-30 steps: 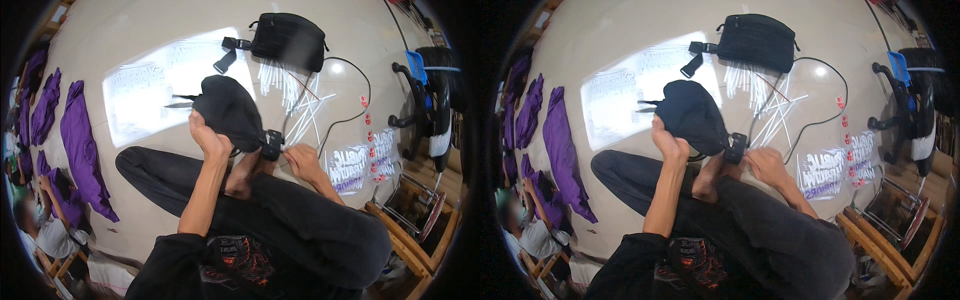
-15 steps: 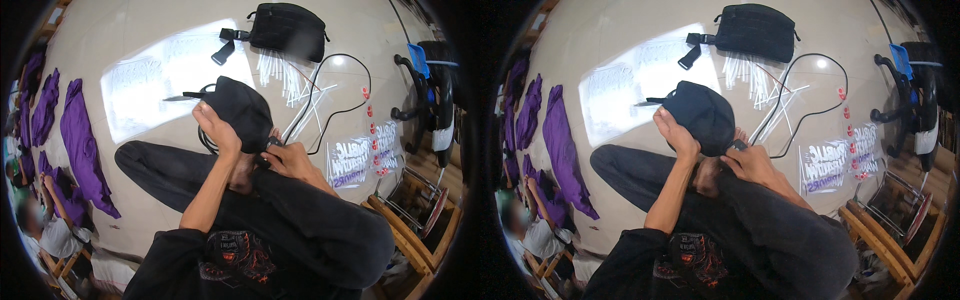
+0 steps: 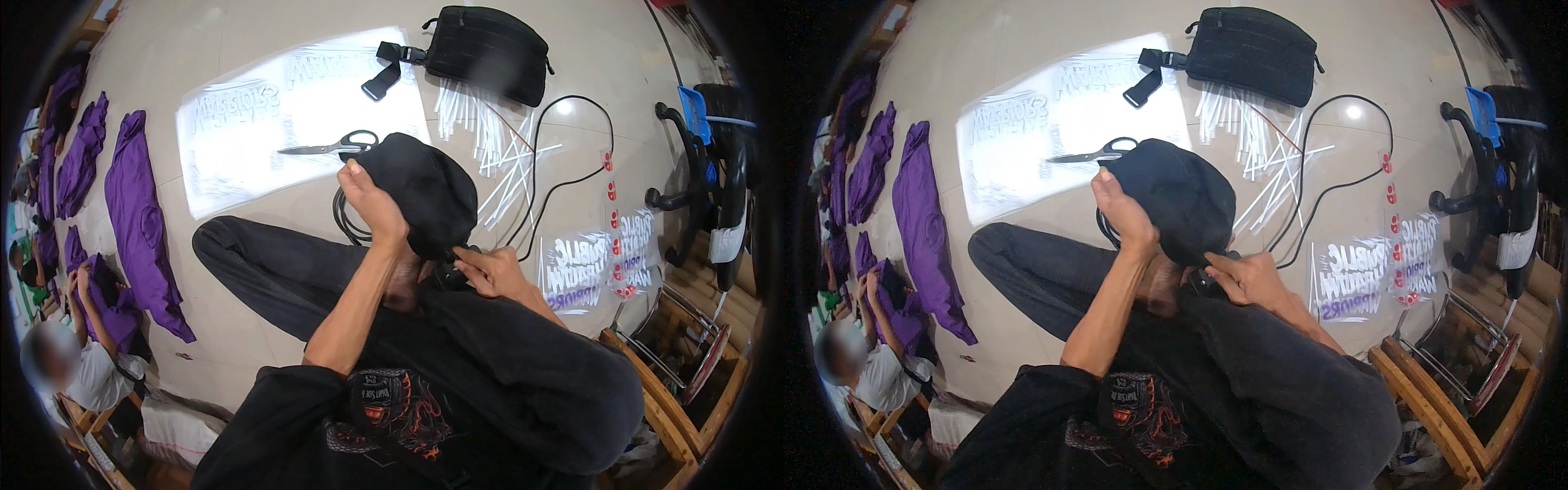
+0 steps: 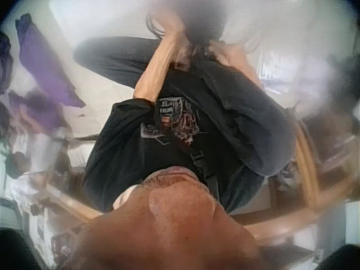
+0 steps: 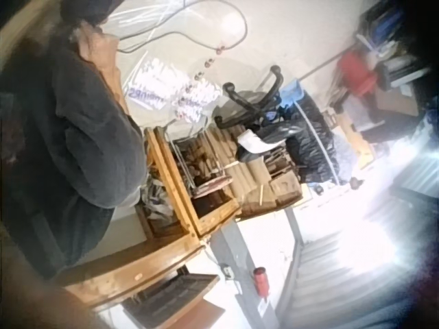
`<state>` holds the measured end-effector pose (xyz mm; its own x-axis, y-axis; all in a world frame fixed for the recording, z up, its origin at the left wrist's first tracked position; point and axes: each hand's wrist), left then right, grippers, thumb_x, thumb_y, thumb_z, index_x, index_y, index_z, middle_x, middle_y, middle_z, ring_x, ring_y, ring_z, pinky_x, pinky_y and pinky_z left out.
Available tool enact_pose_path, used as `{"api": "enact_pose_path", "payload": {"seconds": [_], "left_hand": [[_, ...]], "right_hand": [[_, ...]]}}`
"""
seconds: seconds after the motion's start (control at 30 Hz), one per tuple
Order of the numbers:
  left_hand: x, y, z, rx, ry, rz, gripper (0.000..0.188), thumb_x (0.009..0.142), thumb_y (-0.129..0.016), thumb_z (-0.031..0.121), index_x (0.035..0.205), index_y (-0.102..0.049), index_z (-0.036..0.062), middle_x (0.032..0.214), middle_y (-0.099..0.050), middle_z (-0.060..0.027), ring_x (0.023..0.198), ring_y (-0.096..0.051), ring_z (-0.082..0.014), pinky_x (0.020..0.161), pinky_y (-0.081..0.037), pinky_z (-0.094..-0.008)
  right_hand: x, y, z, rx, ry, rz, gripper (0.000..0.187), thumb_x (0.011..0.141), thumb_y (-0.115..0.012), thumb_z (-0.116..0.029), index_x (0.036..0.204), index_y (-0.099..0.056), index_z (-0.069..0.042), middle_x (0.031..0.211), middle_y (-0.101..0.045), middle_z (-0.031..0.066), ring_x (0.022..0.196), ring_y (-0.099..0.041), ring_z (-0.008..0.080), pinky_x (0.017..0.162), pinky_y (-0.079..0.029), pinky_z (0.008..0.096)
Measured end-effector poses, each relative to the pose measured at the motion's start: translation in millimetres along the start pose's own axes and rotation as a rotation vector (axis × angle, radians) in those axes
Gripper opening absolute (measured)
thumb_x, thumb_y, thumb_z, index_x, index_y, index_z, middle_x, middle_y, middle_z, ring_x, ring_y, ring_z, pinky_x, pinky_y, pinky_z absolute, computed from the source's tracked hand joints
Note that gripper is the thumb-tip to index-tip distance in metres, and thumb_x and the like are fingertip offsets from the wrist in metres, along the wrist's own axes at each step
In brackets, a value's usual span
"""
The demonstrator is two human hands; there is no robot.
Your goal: The person assembles a black fabric head-mounted device by inserting a small electronic module into a pocket and securing it with a strap. They then place the assembled unit into a black pouch and zip it closed. Finally, they pick up and coil a black cable.
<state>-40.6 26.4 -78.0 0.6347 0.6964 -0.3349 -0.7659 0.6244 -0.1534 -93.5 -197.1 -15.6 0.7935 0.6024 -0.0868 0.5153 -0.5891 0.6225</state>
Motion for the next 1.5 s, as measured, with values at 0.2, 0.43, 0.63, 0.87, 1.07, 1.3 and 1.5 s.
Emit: {"api": "enact_pose_path", "payload": {"seconds": [0.2, 0.43, 0.63, 0.87, 1.07, 1.3, 1.5], "left_hand": [[-74.5, 8.7, 55.0, -0.299, 0.328, -0.365, 0.031, 0.112, -0.048, 0.030, 0.123, -0.054, 0.0024, 0.113, -0.059, -0.0053, 0.102, -0.057, -0.0117, 0.093, -0.048, -0.0289], [-85.1, 6.2, 20.8, 0.338, -0.008, -0.439, 0.034, 0.106, -0.062, 0.027, 0.119, -0.058, -0.0045, 0.087, -0.064, -0.0145, 0.076, -0.059, -0.0214, 0.070, -0.050, -0.0356], [-74.7, 5.7, -0.7, 0.635, -0.438, -0.360, 0.026, 0.102, -0.066, 0.021, 0.091, -0.056, -0.0010, 0.076, -0.057, -0.0218, 0.064, -0.055, -0.0431, 0.057, -0.044, -0.0456], [-77.4, -0.5, 17.9, 0.685, -0.426, -0.517, 0.023, 0.097, -0.068, 0.017, 0.085, -0.054, 0.0016, 0.073, -0.060, -0.0217, 0.064, -0.060, -0.0461, 0.055, -0.045, -0.0488], [-50.9, -12.1, 4.8, 0.629, -0.434, -0.384, 0.023, 0.096, -0.065, 0.013, 0.081, -0.054, 0.0003, 0.068, -0.059, -0.0206, 0.057, -0.058, -0.0412, 0.055, -0.044, -0.0478], [-51.0, -7.6, 12.2, 0.234, 0.028, -0.680, 0.021, 0.102, -0.067, 0.016, 0.105, -0.066, -0.0049, 0.092, -0.069, -0.0060, 0.083, -0.057, -0.0092, 0.073, -0.050, -0.0286], [-40.7, -23.0, 93.2, 0.051, -0.120, -0.714, 0.026, 0.100, -0.070, 0.020, 0.095, -0.061, -0.0043, 0.071, -0.061, -0.0063, 0.065, -0.050, -0.0112, 0.057, -0.043, -0.0331]], "right_hand": [[13.9, -19.2, -16.2, 0.714, -0.420, 0.199, 0.022, 0.104, -0.060, -0.013, 0.114, -0.072, 0.002, 0.081, -0.074, 0.0103, 0.066, -0.066, 0.0191, 0.064, -0.051, 0.0351], [27.6, 6.4, -37.4, 0.096, -0.432, -0.047, 0.023, 0.103, -0.063, -0.014, 0.111, -0.070, 0.006, 0.078, -0.070, 0.0107, 0.068, -0.065, 0.0170, 0.065, -0.052, 0.0359], [32.8, 7.7, -29.8, 0.318, -0.368, -0.019, 0.022, 0.099, -0.066, -0.018, 0.093, -0.070, 0.002, 0.072, -0.067, 0.0217, 0.066, -0.070, 0.0349, 0.062, -0.052, 0.0432], [31.9, 6.5, -26.7, -0.482, -0.291, -0.074, 0.022, 0.096, -0.064, -0.021, 0.090, -0.073, -0.002, 0.066, -0.068, 0.0175, 0.060, -0.069, 0.0363, 0.057, -0.052, 0.0446], [24.0, 16.4, -32.5, -0.356, -0.030, 0.031, 0.017, 0.092, -0.071, -0.019, 0.080, -0.072, -0.007, 0.054, -0.058, 0.0140, 0.049, -0.062, 0.0337, 0.050, -0.046, 0.0425], [9.5, 87.0, -6.9, -0.502, -0.489, -0.012, 0.021, 0.098, -0.066, -0.021, 0.102, -0.077, -0.004, 0.065, -0.065, 0.0172, 0.059, -0.067, 0.0327, 0.059, -0.050, 0.0406], [21.8, 60.1, 45.0, -0.442, -0.501, 0.230, 0.037, 0.101, -0.063, -0.026, 0.119, -0.068, 0.007, 0.107, -0.070, 0.0252, 0.102, -0.069, 0.0394, 0.087, -0.052, 0.0471]]}}
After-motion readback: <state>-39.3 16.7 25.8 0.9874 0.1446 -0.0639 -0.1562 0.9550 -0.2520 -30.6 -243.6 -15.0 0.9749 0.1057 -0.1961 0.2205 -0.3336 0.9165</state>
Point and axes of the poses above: each hand's wrist, its own x-axis towards the middle knuckle, its own y-axis out of the back of the hand, z = x × y
